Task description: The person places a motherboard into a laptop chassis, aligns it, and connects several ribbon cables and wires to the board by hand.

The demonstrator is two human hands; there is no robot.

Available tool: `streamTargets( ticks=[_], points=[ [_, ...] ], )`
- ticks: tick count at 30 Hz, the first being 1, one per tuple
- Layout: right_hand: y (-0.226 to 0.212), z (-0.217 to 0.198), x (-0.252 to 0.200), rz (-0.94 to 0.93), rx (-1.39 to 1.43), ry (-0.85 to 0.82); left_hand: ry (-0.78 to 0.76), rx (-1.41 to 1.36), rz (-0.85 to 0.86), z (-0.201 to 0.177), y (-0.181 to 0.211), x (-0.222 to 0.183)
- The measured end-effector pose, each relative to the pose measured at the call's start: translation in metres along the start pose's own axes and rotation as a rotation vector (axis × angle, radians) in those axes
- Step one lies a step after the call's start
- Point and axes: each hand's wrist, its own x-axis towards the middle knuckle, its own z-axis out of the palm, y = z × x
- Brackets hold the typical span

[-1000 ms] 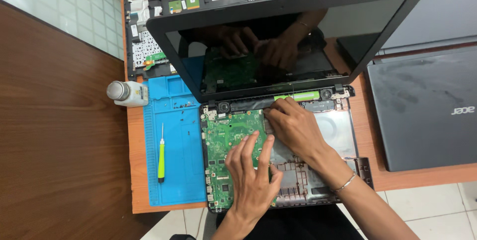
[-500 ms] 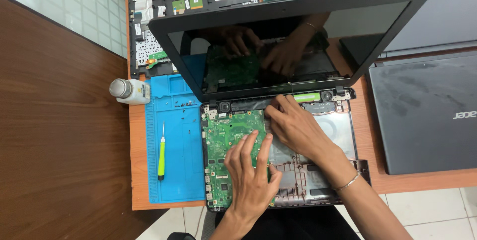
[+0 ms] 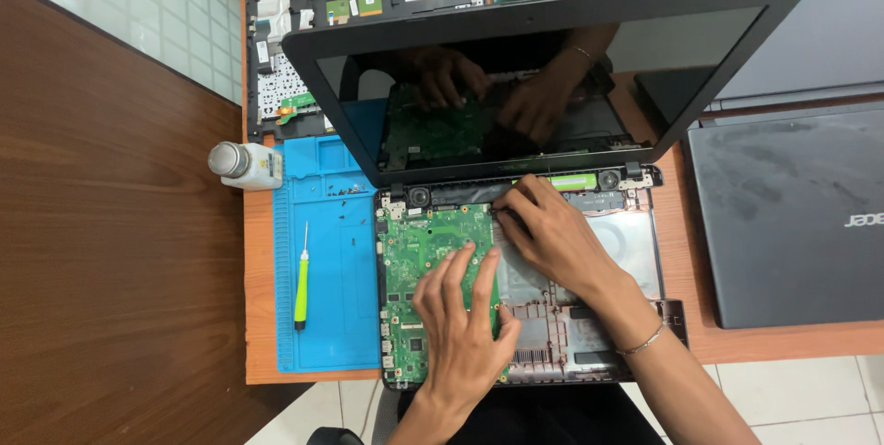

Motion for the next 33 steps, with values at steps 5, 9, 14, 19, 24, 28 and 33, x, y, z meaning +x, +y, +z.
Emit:
streamTargets(
  ticks=[5,9,14,19,24,28,33],
  points=[
    [-0.004,-0.003,-0.001,0.022,0.026,0.009,-0.021,0.004,-0.040,-0.003,-0.001,-0.001],
    [-0.009,-0.006,-0.003,0.039,0.018,-0.059,-0.072,-0.008,-0.098,-0.009,-0.006,0.001],
    [-0.010,-0.004,-0.005,0.041,-0.017,-0.065,-0.130,0.034,-0.106,-0.015,-0.008,0.006],
    [-0.009,-0.001,-0.005,0.046,-0.046,-0.066,-0.157,0.042,-0.114,-0.023,-0.016,0.020],
    [-0.008,0.000,-0.006,0.059,-0.038,-0.062,-0.094,0.086,-0.105,-0.024,-0.025,0.034],
    [-0.008,0.000,-0.006,0.060,-0.034,-0.057,-0.136,0.100,-0.114,-0.020,-0.026,0.038],
    [-0.007,0.001,-0.005,0.046,-0.029,-0.049,-0.104,0.138,-0.107,-0.015,-0.025,0.039]
  ],
)
